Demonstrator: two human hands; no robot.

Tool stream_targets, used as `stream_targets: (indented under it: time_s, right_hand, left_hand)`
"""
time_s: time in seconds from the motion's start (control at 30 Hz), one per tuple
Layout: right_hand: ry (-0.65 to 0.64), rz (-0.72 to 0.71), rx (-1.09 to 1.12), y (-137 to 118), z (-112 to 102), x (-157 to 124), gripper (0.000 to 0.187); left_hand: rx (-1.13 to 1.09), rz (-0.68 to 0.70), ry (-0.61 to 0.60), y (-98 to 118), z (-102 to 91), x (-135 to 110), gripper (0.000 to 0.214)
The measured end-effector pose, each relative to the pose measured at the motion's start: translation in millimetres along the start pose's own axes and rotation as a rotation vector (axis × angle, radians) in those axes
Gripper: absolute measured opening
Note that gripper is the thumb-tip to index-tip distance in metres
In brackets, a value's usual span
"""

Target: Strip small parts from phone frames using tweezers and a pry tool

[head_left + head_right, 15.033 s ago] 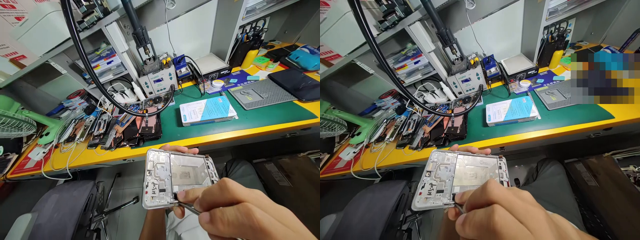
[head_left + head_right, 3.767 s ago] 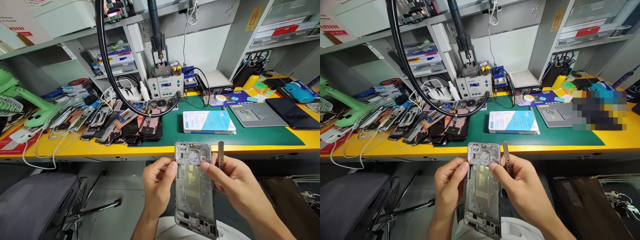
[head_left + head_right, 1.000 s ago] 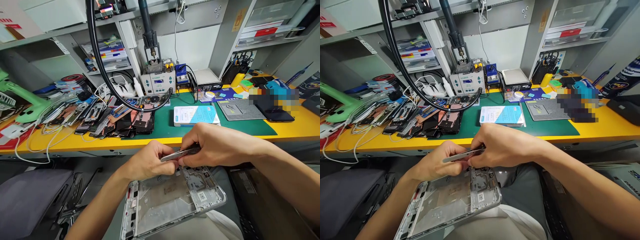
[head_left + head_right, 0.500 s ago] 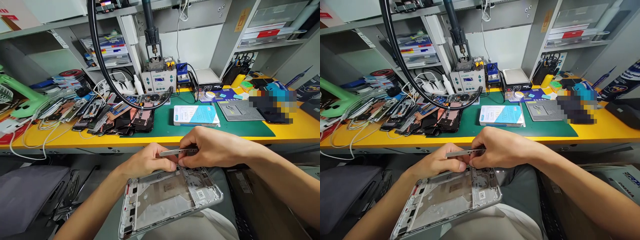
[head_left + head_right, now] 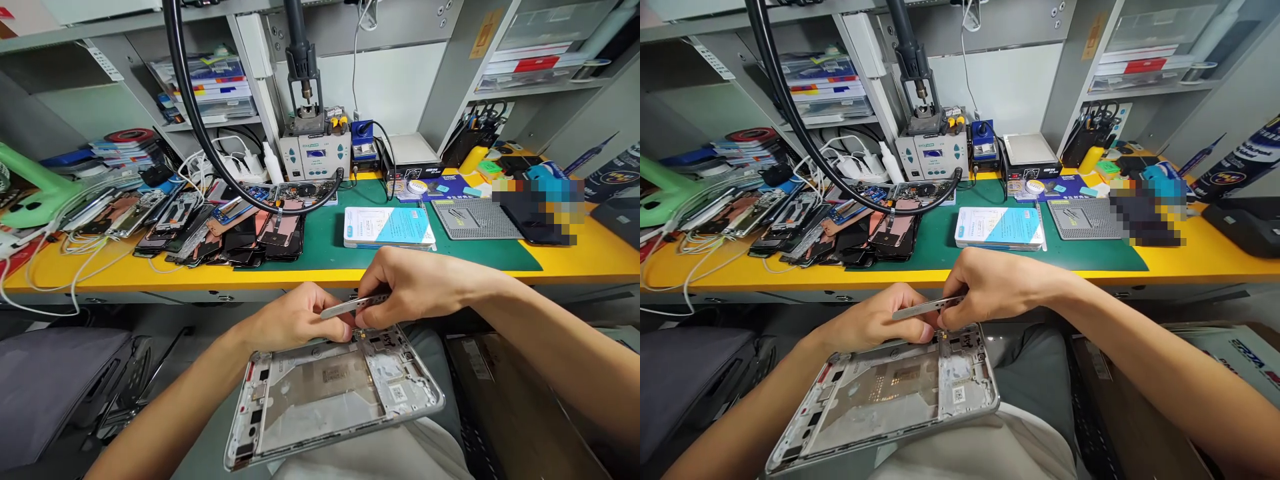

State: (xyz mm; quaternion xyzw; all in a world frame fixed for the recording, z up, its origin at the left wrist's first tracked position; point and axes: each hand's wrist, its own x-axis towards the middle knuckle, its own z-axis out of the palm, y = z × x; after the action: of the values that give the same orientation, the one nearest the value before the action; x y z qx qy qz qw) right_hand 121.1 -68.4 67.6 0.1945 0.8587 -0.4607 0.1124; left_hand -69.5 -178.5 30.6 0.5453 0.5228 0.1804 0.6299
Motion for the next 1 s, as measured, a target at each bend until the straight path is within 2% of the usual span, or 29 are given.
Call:
stream_targets:
  time_s: [0.23,0.43,0.73,1.0]
  right_hand:
    - [-0.036,-0.018,-0.030,4,1,1,0.025]
    - [-0.049,-0.053,-0.052,4,0,3,0.031]
    - [-0.097,-0.020,-0.081,1,1,5,0.028]
    - [-0.061,-0.002,-0.094,-4,4,3,0.018]
  left_hand:
    - [-0.053,0.014,-0.057,-3,-1.2,1,0.034]
    - [-0.084,-0.014,-0.077,-4,-0.6,0,0.035]
    - [-0.197,-0.034,-0.122,-12,1.2,3,0.038]
    - [-0.283,-0.057,-0.122,-17,0.1,8,0.028]
